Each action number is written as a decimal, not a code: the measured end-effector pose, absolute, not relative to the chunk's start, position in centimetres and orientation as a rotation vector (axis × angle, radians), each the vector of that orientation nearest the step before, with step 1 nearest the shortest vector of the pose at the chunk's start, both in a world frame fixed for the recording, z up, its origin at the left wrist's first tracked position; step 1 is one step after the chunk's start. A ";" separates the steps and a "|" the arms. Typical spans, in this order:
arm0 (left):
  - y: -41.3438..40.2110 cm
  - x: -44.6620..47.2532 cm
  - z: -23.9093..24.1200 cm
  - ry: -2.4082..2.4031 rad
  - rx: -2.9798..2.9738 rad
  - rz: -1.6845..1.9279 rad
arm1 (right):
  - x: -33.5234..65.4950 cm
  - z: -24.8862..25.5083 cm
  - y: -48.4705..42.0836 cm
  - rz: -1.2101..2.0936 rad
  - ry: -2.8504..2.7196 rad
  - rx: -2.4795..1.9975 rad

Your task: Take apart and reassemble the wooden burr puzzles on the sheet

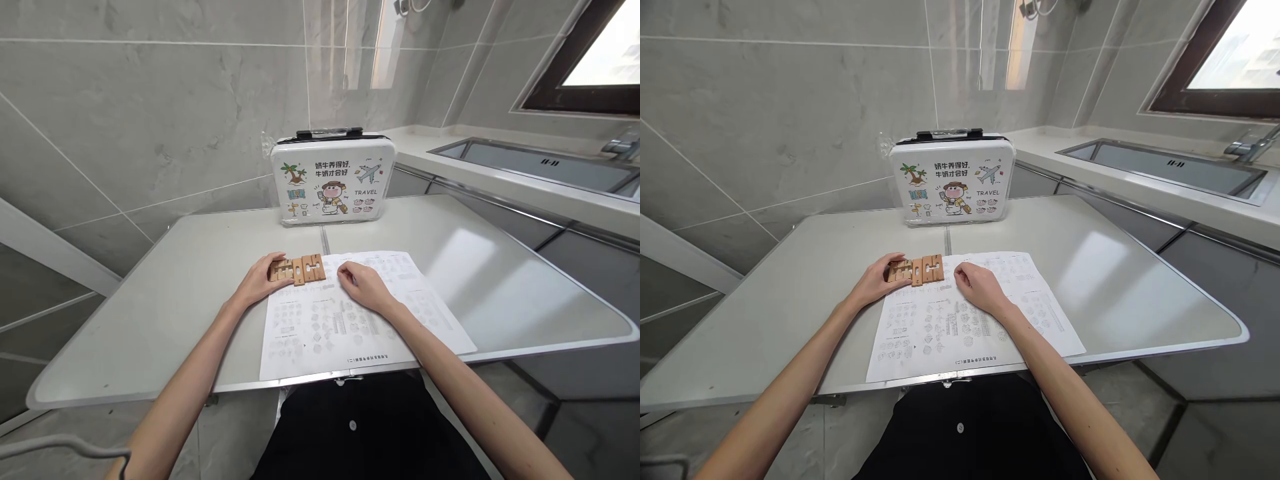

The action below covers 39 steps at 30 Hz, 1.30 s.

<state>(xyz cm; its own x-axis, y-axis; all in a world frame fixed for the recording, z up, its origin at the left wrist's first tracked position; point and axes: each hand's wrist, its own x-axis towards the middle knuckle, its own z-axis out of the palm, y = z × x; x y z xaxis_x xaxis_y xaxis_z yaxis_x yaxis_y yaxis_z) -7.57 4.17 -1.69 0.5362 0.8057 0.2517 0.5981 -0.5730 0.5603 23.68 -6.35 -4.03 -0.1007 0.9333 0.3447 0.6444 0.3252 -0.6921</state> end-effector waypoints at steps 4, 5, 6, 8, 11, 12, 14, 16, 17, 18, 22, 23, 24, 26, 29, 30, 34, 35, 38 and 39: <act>4.1 -7.6 -1.5 1.178 2.365 0.730 | 23.6 -3.9 -6.4 0.585 -1.764 -1.363; 4.0 -7.4 -1.4 1.184 2.364 0.764 | 23.6 -3.8 -6.4 0.622 -1.738 -1.351; 3.8 -7.1 -1.2 1.179 2.366 0.808 | 23.5 -3.7 -6.4 0.665 -1.706 -1.336; 3.1 -6.1 -0.8 1.121 2.384 0.940 | 23.4 -3.6 -6.2 0.781 -1.637 -1.295; 1.6 -3.2 -0.1 0.899 2.486 1.016 | 23.4 -3.2 -5.8 1.035 -1.548 -1.195; 1.1 -2.0 0.1 0.828 2.514 1.017 | 23.5 -3.1 -5.7 1.128 -1.528 -1.156; 0.1 0.4 0.3 0.710 2.539 1.010 | 23.6 -2.9 -5.5 1.296 -1.496 -1.081; -0.7 2.4 0.3 0.638 2.554 1.006 | 23.8 -2.7 -5.5 1.416 -1.461 -1.024; -0.9 3.2 0.1 0.618 2.556 0.998 | 23.8 -2.7 -5.5 1.457 -1.441 -1.004; -1.1 3.8 0.0 0.629 2.546 0.985 | 23.9 -2.6 -5.5 1.486 -1.419 -0.989; -1.1 4.3 -0.8 0.744 2.444 0.918 | 24.0 -2.5 -5.6 1.521 -1.342 -0.976; -1.0 4.2 -0.9 0.759 2.430 0.896 | 24.0 -2.4 -5.7 1.518 -1.331 -0.981; -0.9 3.9 -0.9 0.763 2.426 0.875 | 24.0 -2.3 -5.7 1.512 -1.325 -0.989; -0.5 3.5 -0.8 0.759 2.422 0.856 | 24.1 -2.2 -5.7 1.492 -1.330 -1.013; -0.1 3.1 -0.6 0.828 2.323 0.875 | 24.2 -2.1 -5.6 1.421 -1.364 -1.080; 0.0 3.0 -0.5 0.863 2.269 0.880 | 24.2 -2.2 -5.6 1.379 -1.378 -1.112; 0.0 3.2 -0.3 0.871 2.066 0.902 | 24.5 -2.6 -5.4 1.091 -1.407 -1.303; 0.0 3.2 -0.3 0.833 2.011 0.902 | 24.6 -2.8 -5.4 0.995 -1.408 -1.356; -0.1 3.5 -0.5 0.706 1.846 0.867 | 24.7 -3.3 -5.2 0.719 -1.433 -1.478; -0.1 3.6 -0.7 0.688 1.815 0.856 | 24.8 -3.4 -5.2 0.649 -1.455 -1.507</act>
